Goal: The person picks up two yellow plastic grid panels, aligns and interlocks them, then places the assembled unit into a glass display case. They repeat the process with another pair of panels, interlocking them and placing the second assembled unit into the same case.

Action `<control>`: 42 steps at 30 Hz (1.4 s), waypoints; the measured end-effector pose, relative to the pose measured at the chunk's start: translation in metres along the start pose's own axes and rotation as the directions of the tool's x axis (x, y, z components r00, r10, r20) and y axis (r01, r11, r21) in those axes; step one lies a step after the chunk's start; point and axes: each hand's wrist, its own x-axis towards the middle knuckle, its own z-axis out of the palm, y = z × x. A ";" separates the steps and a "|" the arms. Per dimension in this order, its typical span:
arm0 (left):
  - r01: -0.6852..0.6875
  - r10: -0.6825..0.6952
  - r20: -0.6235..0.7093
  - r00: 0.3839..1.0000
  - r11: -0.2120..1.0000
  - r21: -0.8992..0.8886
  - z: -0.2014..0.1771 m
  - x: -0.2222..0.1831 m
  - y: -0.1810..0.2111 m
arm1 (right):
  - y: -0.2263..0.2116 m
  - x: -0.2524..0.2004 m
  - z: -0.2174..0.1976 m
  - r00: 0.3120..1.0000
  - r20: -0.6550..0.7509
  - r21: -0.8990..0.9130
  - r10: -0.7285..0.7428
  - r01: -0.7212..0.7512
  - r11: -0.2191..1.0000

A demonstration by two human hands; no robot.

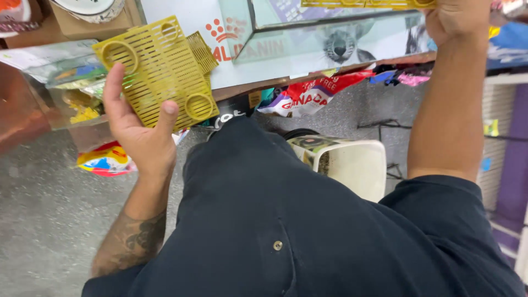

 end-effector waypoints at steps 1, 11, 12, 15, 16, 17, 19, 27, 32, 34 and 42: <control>0.001 -0.001 -0.006 1.000 0.999 0.050 -0.001 -0.003 0.000 | 0.016 0.017 -0.005 0.998 -0.037 -0.069 0.051 -0.053 0.996; 0.110 -0.080 -0.124 0.989 0.959 0.261 0.022 -0.047 0.001 | -0.061 0.044 0.166 0.843 0.111 -0.576 0.527 -0.377 0.725; 0.114 -0.081 -0.135 0.988 0.960 0.257 0.026 -0.050 0.002 | -0.035 0.057 0.169 0.830 0.159 -0.561 0.535 -0.370 0.740; 0.140 -0.087 -0.177 0.980 0.939 0.315 0.035 -0.062 0.004 | -0.007 0.079 0.177 0.821 0.295 -0.631 0.488 -0.216 0.745; 0.146 -0.078 -0.192 0.978 0.918 0.370 0.036 -0.064 0.005 | -0.007 0.087 0.182 0.824 0.373 -0.689 0.426 -0.062 0.722; 0.147 -0.072 -0.206 0.976 0.915 0.377 0.036 -0.068 0.005 | -0.023 0.083 0.191 0.820 0.389 -0.684 0.420 -0.049 0.728; 0.157 -0.071 -0.226 0.972 0.908 0.389 0.035 -0.075 0.005 | -0.056 0.076 0.207 0.685 0.448 -0.650 0.575 -0.192 0.735; 0.244 -0.158 -0.260 0.953 0.908 0.340 0.044 -0.091 -0.003 | 0.004 0.093 0.246 0.435 0.544 -0.581 0.717 -0.421 0.696; 0.307 -0.219 -0.277 0.935 0.894 0.328 0.052 -0.097 -0.003 | -0.025 0.083 0.281 0.270 0.413 -0.636 0.870 -0.598 0.488; 0.319 -0.221 -0.302 0.927 0.890 0.327 0.051 -0.103 -0.005 | -0.007 0.083 0.285 0.208 0.367 -0.780 0.907 -0.461 0.422; 0.380 -0.246 -0.367 0.897 0.854 0.356 0.050 -0.113 -0.001 | 0.050 0.088 0.316 0.171 0.167 -0.798 0.971 -0.555 0.235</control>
